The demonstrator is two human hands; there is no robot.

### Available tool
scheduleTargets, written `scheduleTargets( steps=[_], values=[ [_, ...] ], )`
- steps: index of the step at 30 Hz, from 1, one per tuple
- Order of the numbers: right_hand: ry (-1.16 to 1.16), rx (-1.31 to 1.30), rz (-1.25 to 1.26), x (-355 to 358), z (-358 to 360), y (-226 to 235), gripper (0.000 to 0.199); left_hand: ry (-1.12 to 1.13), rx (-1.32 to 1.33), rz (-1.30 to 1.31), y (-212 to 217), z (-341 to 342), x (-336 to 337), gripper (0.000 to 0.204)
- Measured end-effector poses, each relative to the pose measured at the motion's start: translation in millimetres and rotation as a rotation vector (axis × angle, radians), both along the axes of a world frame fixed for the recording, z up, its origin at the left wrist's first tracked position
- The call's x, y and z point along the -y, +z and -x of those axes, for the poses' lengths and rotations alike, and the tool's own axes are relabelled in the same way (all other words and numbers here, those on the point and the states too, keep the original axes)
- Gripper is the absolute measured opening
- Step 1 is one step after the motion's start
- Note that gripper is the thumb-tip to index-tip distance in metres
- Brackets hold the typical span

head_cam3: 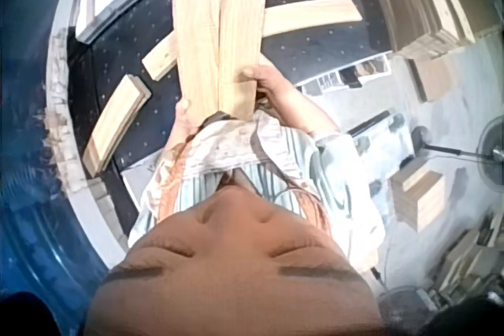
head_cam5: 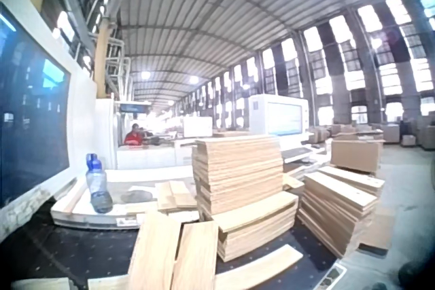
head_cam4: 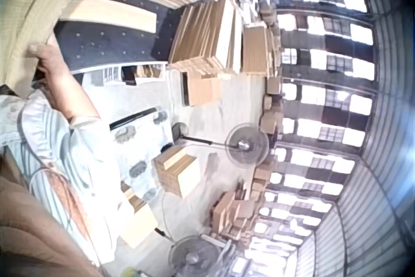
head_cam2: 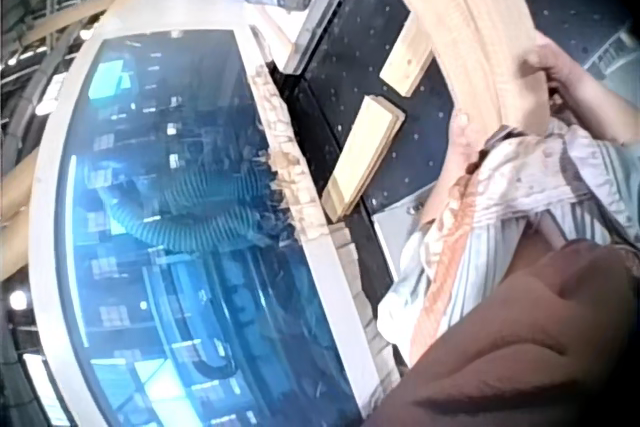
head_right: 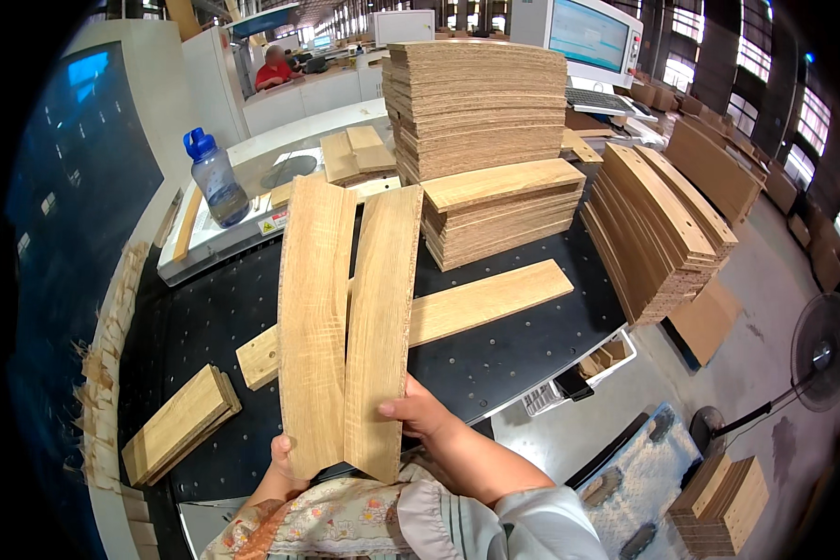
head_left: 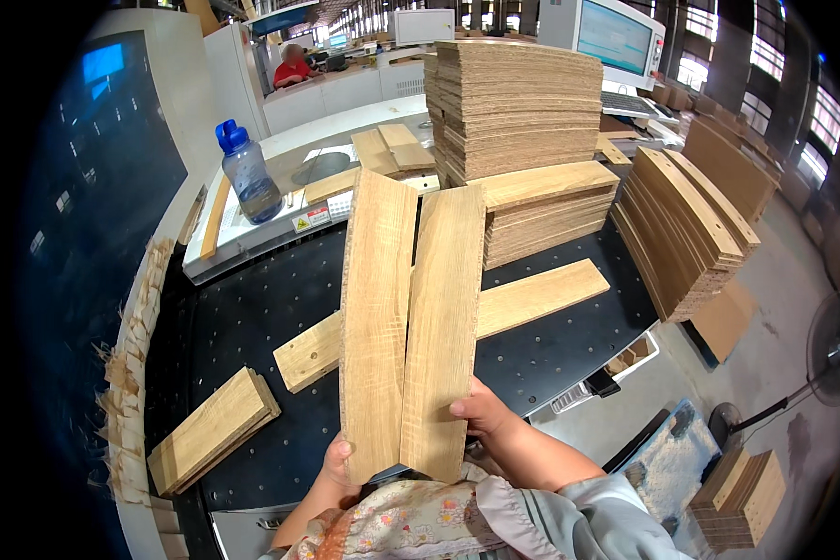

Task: The person picks up wood panels from a stack, checks their sides, and places them onto a work table, organizing them next to other panels.

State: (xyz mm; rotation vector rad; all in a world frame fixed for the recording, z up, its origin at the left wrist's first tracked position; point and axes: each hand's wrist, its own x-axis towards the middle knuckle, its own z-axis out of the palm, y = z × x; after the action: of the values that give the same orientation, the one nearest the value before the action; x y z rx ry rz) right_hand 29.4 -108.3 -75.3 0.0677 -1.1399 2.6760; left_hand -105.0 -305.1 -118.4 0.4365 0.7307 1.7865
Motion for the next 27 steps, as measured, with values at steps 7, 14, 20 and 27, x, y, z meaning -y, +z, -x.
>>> scheduleTargets(
  steps=[7, 14, 20, 27],
  values=[
    [0.036, -0.089, 0.006, -0.4, 10.0, -3.7, 0.1, -0.029, 0.09, -0.13, -1.0, -0.3, -4.0, 0.097],
    [0.112, -0.129, -0.018, -4.2, 17.6, -4.0, 0.1, -0.014, 0.073, -0.167, 11.6, -0.7, -5.0, 0.1],
    [0.274, -0.203, 0.113, 0.1, 28.5, -10.1, 0.093, -0.031, 0.054, -0.129, 4.5, 7.9, 6.5, 0.101],
    [0.285, -0.212, 0.081, -0.5, 35.0, -2.8, 0.089, 0.019, 0.018, -0.115, 12.7, 11.3, 5.1, 0.106]
  ],
)
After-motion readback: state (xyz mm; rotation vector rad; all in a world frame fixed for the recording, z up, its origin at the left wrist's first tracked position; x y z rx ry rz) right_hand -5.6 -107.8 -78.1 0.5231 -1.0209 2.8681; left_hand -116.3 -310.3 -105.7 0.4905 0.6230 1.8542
